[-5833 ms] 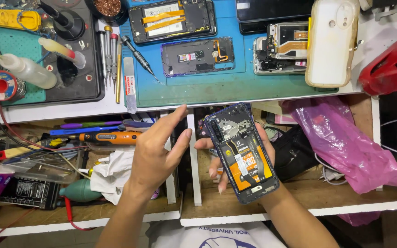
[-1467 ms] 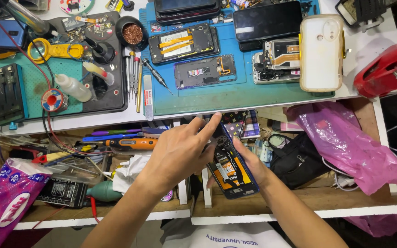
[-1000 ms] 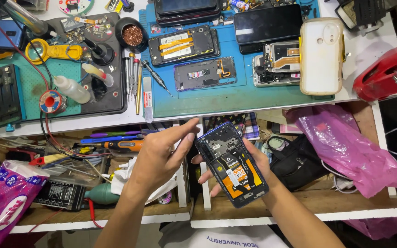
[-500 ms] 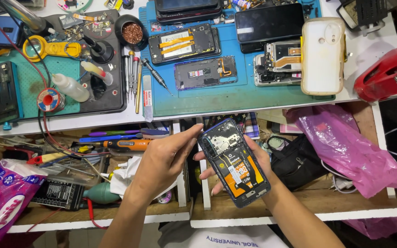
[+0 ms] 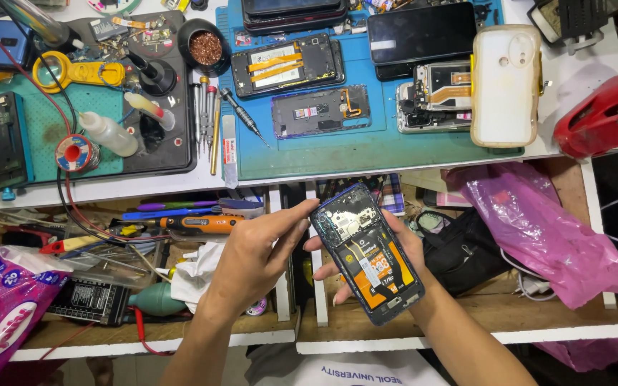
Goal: Repairing a mobile phone by inspecting and manipulating its internal components on a workbench.
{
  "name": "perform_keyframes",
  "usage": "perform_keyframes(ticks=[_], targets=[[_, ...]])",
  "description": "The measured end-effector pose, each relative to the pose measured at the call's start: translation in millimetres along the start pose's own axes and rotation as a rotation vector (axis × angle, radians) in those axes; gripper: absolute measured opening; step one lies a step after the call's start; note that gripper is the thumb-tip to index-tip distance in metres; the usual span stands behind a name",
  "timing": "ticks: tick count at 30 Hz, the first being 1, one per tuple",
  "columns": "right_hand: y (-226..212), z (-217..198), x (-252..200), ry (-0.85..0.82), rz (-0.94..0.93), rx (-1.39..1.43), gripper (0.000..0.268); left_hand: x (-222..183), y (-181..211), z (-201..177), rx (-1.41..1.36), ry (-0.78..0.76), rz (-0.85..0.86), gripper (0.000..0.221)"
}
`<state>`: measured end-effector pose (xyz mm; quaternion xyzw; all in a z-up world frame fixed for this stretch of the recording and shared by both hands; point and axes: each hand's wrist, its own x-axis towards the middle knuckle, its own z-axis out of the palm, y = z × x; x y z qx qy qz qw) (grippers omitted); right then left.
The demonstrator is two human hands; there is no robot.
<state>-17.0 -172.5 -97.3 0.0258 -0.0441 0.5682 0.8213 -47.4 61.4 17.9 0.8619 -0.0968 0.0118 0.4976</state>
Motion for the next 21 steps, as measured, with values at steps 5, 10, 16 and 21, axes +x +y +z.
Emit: perform_keyframes(ticks=[5, 10, 16, 21], targets=[[-6.0, -6.0, 5.9, -0.037, -0.005, 0.036, 0.095, 4.7, 7.1, -2.9, -0.028, 0.011, -0.007, 0.04], [-10.8, 3.2, 7.5, 0.025, -0.21, 0.041, 0.089, -15.0, -7.4, 24.1, -0.176, 0.103, -0.127, 0.036], [-8.2, 42.5, 12.8, 0.08, -0.639, -0.043, 0.091, -53.7, -25.6, 89.1, -0.561, -0.171, -0.428, 0.045], [-4.6, 44.4, 17.5, 0.184, -0.908, -0.283, 0.083, -60.7, -20.5, 121.9, -1.072, -0.157, -0.391, 0.055]])
